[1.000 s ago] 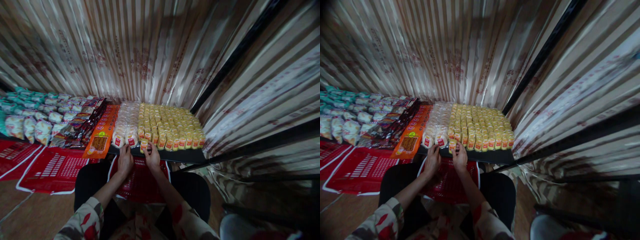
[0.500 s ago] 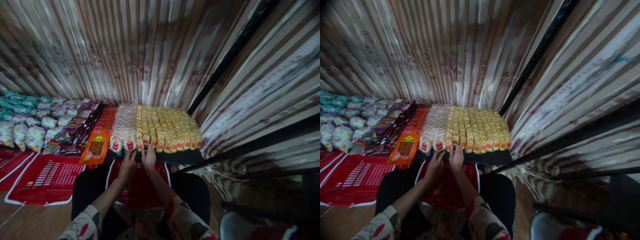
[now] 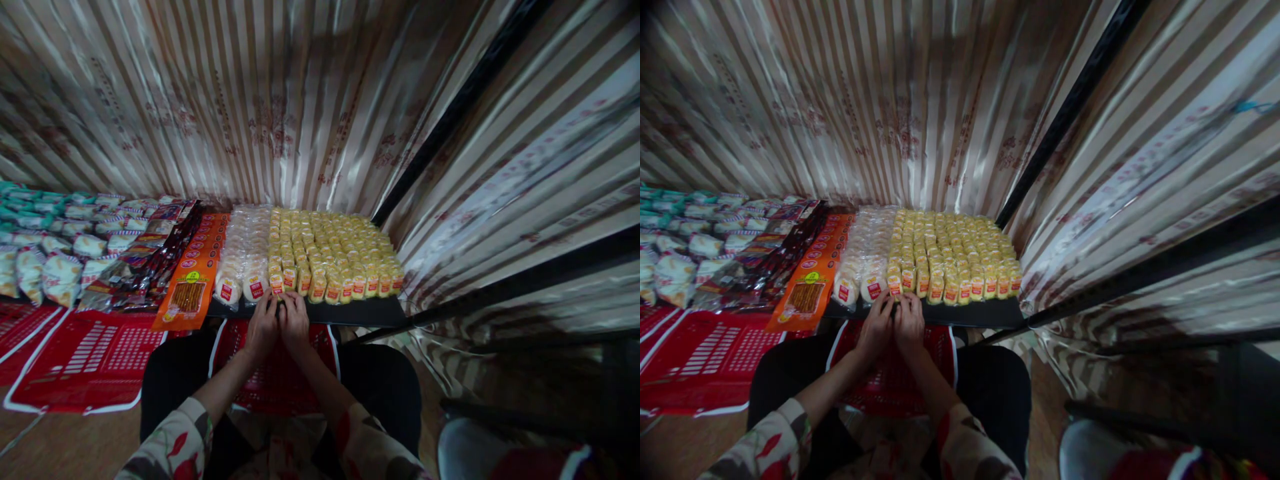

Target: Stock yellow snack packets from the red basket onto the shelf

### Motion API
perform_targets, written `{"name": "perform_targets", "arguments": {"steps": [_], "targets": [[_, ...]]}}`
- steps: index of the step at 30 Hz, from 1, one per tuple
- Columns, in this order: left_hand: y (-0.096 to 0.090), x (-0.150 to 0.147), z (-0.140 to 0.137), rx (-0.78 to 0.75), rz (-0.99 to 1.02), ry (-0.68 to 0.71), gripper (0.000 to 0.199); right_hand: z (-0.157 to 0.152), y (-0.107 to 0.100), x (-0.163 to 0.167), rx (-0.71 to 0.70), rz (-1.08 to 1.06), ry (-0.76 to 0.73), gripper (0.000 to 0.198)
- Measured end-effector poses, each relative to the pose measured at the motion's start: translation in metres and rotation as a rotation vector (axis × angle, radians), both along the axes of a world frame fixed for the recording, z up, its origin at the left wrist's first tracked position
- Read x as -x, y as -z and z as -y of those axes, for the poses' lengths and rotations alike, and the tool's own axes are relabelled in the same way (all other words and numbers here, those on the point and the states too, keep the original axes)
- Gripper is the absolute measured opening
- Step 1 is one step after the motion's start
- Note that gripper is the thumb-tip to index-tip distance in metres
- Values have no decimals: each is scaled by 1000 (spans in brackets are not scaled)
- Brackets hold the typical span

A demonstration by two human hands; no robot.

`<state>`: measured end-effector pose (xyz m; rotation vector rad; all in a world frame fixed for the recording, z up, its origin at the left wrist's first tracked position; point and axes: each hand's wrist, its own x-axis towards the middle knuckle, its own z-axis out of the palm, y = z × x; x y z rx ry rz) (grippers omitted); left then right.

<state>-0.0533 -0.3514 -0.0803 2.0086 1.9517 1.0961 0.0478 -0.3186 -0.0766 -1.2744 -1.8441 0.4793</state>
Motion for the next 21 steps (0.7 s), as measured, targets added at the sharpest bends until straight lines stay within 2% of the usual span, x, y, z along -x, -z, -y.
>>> {"name": "perform_targets", "arguments": {"steps": [6,13,18,21], "targets": [[-4,1,-5,-32,-101,-3,45,-6,7,-1,16,-60,-63,41],[-8,-3,-6,-20,-130,16,46,-8,10,-4,1,-41,-52,42],[-3,0,8,-67,-92,-189,46,-9,10,-8,6,-30,-83,44],[2,5,16,-76,-80,-220,48,-7,11,-9,-8,-45,-99,44]]}}
